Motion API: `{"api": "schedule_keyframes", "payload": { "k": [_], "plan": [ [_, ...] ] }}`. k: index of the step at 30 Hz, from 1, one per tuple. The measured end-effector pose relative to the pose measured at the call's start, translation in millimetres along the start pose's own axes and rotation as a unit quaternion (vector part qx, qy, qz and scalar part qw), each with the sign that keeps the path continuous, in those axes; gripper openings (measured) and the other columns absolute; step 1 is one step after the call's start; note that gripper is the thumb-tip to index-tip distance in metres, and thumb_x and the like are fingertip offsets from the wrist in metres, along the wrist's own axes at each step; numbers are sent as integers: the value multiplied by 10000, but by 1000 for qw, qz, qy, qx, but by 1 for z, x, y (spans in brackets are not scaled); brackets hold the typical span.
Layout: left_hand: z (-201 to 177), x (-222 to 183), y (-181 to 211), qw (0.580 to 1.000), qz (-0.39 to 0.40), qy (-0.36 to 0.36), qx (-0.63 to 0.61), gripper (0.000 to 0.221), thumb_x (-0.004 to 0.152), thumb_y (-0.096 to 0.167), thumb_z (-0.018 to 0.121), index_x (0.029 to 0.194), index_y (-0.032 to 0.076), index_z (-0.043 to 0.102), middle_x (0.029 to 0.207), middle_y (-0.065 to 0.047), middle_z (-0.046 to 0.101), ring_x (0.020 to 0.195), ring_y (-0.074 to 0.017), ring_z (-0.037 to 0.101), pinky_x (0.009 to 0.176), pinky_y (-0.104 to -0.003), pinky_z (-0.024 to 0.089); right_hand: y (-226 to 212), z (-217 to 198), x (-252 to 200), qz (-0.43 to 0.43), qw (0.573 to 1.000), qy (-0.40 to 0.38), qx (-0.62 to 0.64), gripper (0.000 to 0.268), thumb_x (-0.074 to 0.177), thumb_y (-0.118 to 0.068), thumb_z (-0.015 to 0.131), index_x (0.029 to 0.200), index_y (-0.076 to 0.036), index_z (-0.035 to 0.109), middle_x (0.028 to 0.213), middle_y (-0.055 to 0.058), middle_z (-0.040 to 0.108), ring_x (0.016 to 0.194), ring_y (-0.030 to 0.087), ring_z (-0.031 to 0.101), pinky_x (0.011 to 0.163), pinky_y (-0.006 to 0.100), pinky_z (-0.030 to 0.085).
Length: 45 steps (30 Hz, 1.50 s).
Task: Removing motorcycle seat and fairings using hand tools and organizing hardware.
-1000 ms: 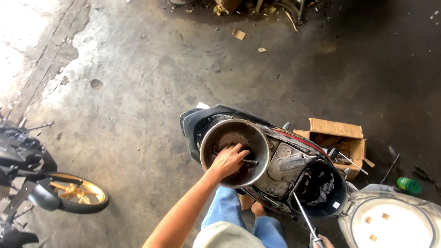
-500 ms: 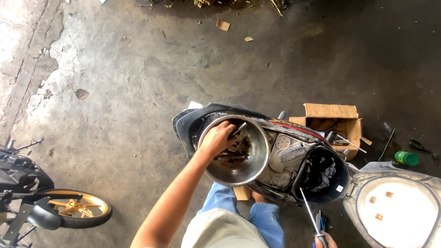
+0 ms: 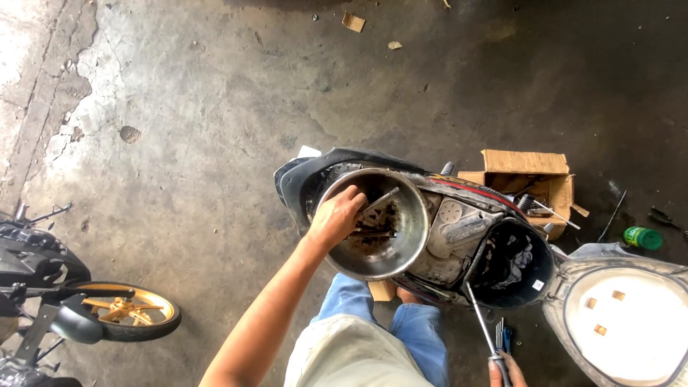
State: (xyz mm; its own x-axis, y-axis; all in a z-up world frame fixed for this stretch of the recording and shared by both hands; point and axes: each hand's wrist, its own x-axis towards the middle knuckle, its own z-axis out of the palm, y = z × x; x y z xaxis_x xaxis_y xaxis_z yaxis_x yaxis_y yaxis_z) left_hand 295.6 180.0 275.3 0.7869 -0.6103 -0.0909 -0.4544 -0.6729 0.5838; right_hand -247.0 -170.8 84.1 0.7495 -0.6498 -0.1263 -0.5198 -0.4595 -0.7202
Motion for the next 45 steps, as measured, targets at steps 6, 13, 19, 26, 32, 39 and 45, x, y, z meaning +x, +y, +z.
{"api": "schedule_keyframes", "payload": {
  "k": [6,13,19,26,32,39,45],
  "plan": [
    [-17,-23,-2,999,8,45,-6,201,794,-13,623,977,29,695,989,-155,606,902,-364,675,765,-446,567,5,-12,4,68,996,-19,47,357,1006,-165,674,1300,37,666,995,181,737,894,188,702,902,314,550],
    [0,-41,2,999,-42,2,32,197,822,-11,621,979,45,727,989,-145,620,911,-334,676,774,-430,578,-4,-19,9,98,992,-35,65,391,993,-161,666,1319,51,635,1031,159,723,852,173,698,807,288,561],
    [27,-46,10,982,-21,-101,161,142,847,109,647,750,43,726,970,-121,622,980,-270,637,795,-404,563,-48,-26,16,62,997,-47,2,344,1002,-179,670,1283,19,672,912,139,735,789,164,702,812,291,564],
    [13,-38,13,962,14,-70,262,108,797,164,670,760,91,740,983,-87,633,1008,-242,564,822,-381,461,-36,-30,15,31,997,-63,-31,392,971,-205,683,1299,9,670,987,159,745,859,187,733,835,308,574],
    [21,-32,4,970,1,-86,228,156,826,200,672,734,94,742,959,-101,659,980,-242,592,822,-396,480,-41,-32,14,41,994,-87,-61,428,972,-258,670,1312,1,668,1044,188,751,934,230,750,868,334,582],
    [48,-31,-16,975,36,-76,206,105,836,124,647,844,110,751,820,-74,706,877,-259,681,737,-417,564,-69,-29,14,79,992,-69,-70,446,959,-269,672,1314,1,677,1086,204,752,962,266,753,862,354,575],
    [48,-24,-15,970,57,-104,214,130,842,158,639,768,127,741,838,-59,696,903,-264,666,727,-416,562,-35,-21,7,43,997,-47,-51,428,962,-249,685,1305,6,676,1071,198,750,985,244,745,892,331,576]
  ]
}}
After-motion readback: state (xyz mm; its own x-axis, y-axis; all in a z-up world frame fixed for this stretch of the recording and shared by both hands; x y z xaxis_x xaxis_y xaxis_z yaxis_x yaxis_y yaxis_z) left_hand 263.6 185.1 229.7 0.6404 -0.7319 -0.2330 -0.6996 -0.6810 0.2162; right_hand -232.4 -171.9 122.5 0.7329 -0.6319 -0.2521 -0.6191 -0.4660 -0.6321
